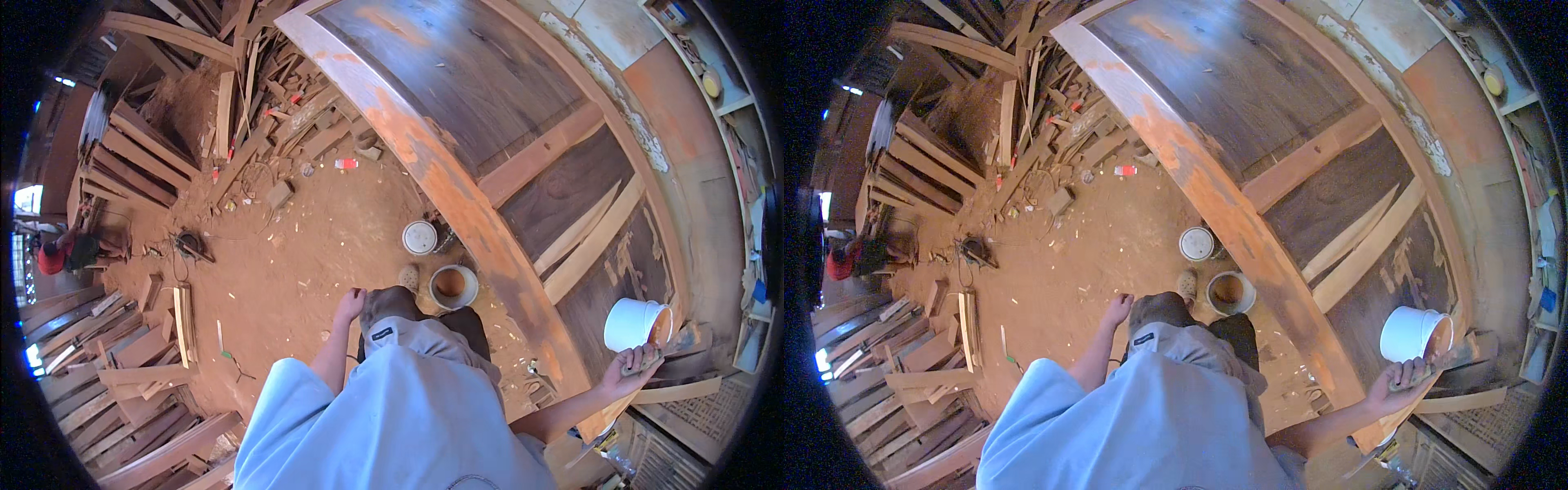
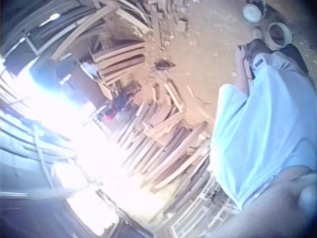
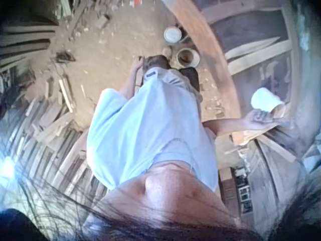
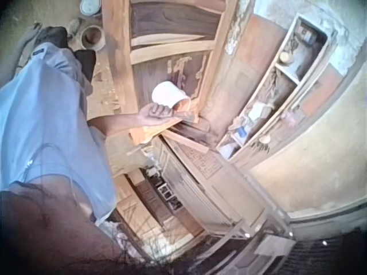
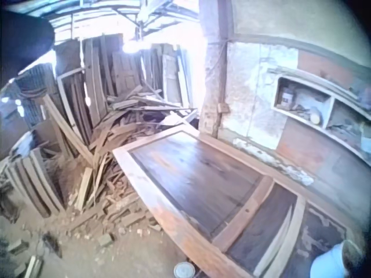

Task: The person applies wood filler to gaps and imperfections on a wooden door using a putty knife, repeatedly dipping the tool into a bucket of filler and spreading it across the wooden surface.

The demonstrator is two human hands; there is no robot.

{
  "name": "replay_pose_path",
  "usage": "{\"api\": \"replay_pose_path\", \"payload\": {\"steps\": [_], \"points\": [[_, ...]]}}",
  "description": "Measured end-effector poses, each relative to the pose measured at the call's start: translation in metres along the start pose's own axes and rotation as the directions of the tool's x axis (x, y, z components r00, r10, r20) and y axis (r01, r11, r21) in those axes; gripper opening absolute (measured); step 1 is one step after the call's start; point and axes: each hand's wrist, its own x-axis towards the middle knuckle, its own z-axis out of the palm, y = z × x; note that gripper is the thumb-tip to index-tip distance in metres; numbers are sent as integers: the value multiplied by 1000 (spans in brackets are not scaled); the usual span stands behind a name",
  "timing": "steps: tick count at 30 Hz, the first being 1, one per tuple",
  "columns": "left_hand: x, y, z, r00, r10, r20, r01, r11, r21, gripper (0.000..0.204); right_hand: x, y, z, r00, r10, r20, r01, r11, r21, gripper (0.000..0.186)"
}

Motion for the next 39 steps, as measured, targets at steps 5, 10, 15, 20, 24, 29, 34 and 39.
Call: {"api": "replay_pose_path", "payload": {"steps": [5,10,15,20,24,29,34,39], "points": [[28,6,4,996,23,-83,-41,975,-220,49,10,24,2,994,105,-13,-105,994,23,28],[15,48,21,984,175,-45,-179,978,-112,38,27,45,8,995,91,-27,-93,995,-44,29],[13,142,-5,789,460,-408,-518,854,-39,18,56,80,47,974,210,-88,-215,976,-46,29],[43,315,-66,583,626,-518,-690,718,90,18,95,102,42,944,288,-161,-305,948,-91,34],[88,429,-43,463,834,-300,-831,526,180,34,134,118,13,891,383,-245,-415,905,-94,35],[214,508,-50,436,865,-249,-723,501,476,57,192,166,-29,828,500,-253,-545,824,-154,34],[290,542,-3,497,783,-374,-492,609,622,62,232,197,-93,831,497,-250,-545,818,-182,33],[291,545,-2,532,755,-384,-399,623,673,62,267,218,-141,818,542,-193,-560,827,-54,31]]}}
